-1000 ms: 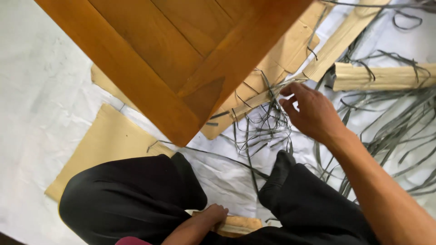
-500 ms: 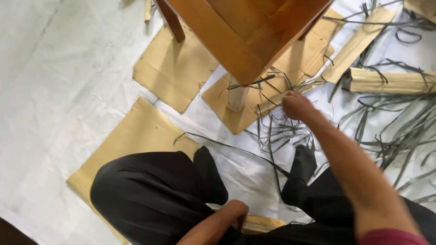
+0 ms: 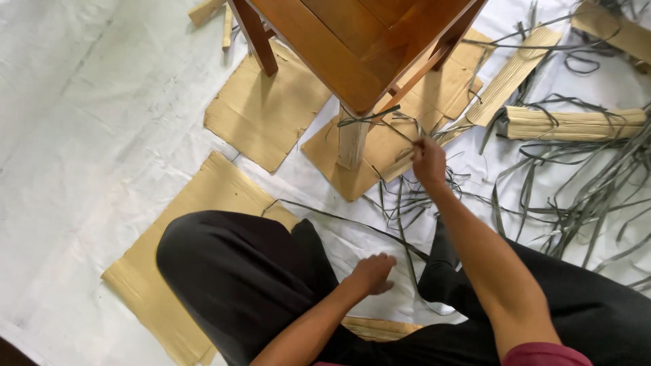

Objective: The person wraps the wooden chair legs with protective cardboard and secures them with plastic strips.

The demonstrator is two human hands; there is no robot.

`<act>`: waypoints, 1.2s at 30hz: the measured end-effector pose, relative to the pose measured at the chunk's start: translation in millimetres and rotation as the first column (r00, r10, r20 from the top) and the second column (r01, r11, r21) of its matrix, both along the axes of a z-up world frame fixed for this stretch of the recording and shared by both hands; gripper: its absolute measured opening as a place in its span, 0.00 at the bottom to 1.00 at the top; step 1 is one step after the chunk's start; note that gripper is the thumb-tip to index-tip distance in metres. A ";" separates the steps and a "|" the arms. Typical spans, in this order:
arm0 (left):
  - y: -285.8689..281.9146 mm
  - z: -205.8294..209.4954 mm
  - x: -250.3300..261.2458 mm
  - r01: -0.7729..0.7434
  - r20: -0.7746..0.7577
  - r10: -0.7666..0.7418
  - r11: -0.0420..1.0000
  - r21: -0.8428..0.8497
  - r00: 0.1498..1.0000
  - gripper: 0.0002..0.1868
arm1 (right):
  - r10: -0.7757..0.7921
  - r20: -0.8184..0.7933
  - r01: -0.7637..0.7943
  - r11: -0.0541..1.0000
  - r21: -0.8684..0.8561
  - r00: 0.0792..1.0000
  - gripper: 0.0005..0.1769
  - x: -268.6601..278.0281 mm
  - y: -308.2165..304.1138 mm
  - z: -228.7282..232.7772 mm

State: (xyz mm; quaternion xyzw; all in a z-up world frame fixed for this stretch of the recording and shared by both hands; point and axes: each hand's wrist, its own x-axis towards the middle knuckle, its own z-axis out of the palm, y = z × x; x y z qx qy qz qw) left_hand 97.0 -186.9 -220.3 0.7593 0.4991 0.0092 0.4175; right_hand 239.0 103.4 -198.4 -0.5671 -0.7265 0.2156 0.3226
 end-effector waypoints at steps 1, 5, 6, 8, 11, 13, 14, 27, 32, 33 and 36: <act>7.6 39.9 -2.6 -0.067 0.024 0.067 0.997 0.025 0.997 0.30 | -0.021 -0.100 0.024 0.999 0.031 0.995 0.05 2.1 16.3 8.0; 2.1 151.2 -25.0 -0.284 0.264 0.236 0.945 0.160 0.935 0.25 | -0.027 -0.404 0.047 0.998 0.041 0.914 0.11 6.4 61.8 112.4; -5.7 165.3 -36.6 -0.288 0.265 0.237 0.942 0.171 0.935 0.25 | -0.019 -0.406 0.043 0.998 0.052 0.914 0.11 7.4 61.5 144.7; -18.3 191.6 -57.5 -0.371 0.432 0.231 0.887 0.274 0.872 0.22 | -0.015 -0.390 0.018 1.000 0.005 0.921 0.21 9.7 63.7 210.9; -44.3 209.7 -87.2 -0.444 0.398 0.333 0.867 0.228 0.855 0.20 | 0.076 -0.140 -0.087 0.993 -0.074 0.987 0.15 18.7 40.9 266.9; -53.0 230.7 -101.4 -0.493 0.406 0.372 0.833 0.251 0.835 0.18 | 0.153 -0.056 -0.153 0.988 -0.004 0.987 0.11 27.9 18.3 278.2; -56.6 241.6 -108.5 -0.535 0.412 0.405 0.800 0.272 0.816 0.17 | 0.215 0.031 -0.217 0.974 0.060 0.976 0.08 32.6 8.2 284.5; -61.8 385.8 -168.9 -0.582 0.376 0.468 0.449 0.679 0.800 0.10 | -0.051 0.007 0.051 0.998 -0.034 0.999 0.10 13.3 0.1 169.8; -24.0 392.8 -192.2 -0.552 0.341 0.474 0.434 0.712 0.812 0.09 | 0.014 0.018 -0.015 0.999 0.052 1.000 0.08 -6.0 19.5 156.4; -4.3 378.8 -197.7 -0.558 0.341 0.480 0.440 0.704 0.809 0.09 | 0.016 0.023 -0.017 0.999 0.041 1.000 0.08 -10.4 19.6 156.4; 63.4 332.8 -214.7 -0.671 0.512 0.437 0.535 0.513 0.740 0.10 | 0.052 -0.066 -0.055 0.997 -0.047 0.996 0.07 -33.0 28.1 158.5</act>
